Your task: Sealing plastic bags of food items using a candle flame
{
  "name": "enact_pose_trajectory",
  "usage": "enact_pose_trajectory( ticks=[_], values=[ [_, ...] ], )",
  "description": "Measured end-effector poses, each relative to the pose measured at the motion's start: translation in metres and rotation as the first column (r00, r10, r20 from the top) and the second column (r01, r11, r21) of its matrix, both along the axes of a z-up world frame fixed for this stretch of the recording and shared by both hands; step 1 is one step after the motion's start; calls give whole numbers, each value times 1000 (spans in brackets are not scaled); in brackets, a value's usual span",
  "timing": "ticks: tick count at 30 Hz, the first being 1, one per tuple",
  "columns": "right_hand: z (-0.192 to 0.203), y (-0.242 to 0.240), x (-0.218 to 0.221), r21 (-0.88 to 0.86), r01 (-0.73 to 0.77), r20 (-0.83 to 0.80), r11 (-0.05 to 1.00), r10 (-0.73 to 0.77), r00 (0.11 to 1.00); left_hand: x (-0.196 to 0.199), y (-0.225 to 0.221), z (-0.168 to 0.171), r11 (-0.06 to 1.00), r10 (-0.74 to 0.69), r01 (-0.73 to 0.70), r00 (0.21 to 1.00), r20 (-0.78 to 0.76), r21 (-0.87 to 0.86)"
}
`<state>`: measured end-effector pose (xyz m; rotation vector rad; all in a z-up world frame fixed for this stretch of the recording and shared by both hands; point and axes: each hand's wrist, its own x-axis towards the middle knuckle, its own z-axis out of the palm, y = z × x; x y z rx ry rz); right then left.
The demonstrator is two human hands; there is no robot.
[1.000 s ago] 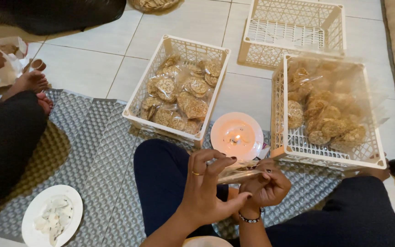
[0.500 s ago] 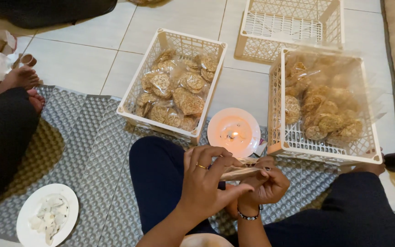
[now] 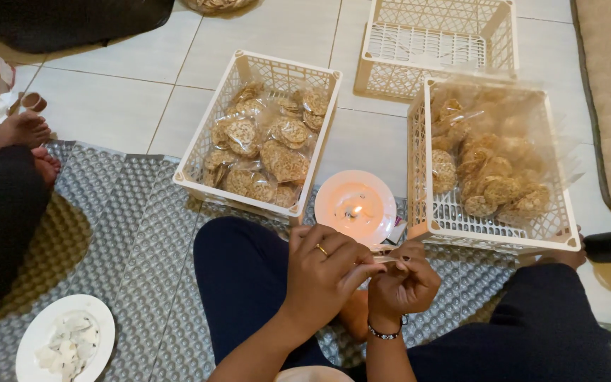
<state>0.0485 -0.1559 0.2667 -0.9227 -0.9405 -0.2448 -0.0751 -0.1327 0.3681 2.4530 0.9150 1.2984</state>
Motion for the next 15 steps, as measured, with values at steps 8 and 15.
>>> enact_pose_trajectory(
  ticks=[8,15],
  values=[
    [8,-1,2,-51,5,-17,999,-6,1000,1,6,0,1000,-13,14,999,44,-24],
    [-37,-6,26,-187,270,43,944,-267,963,12,11,-12,993,-86,87,996,14,-84]
  ],
)
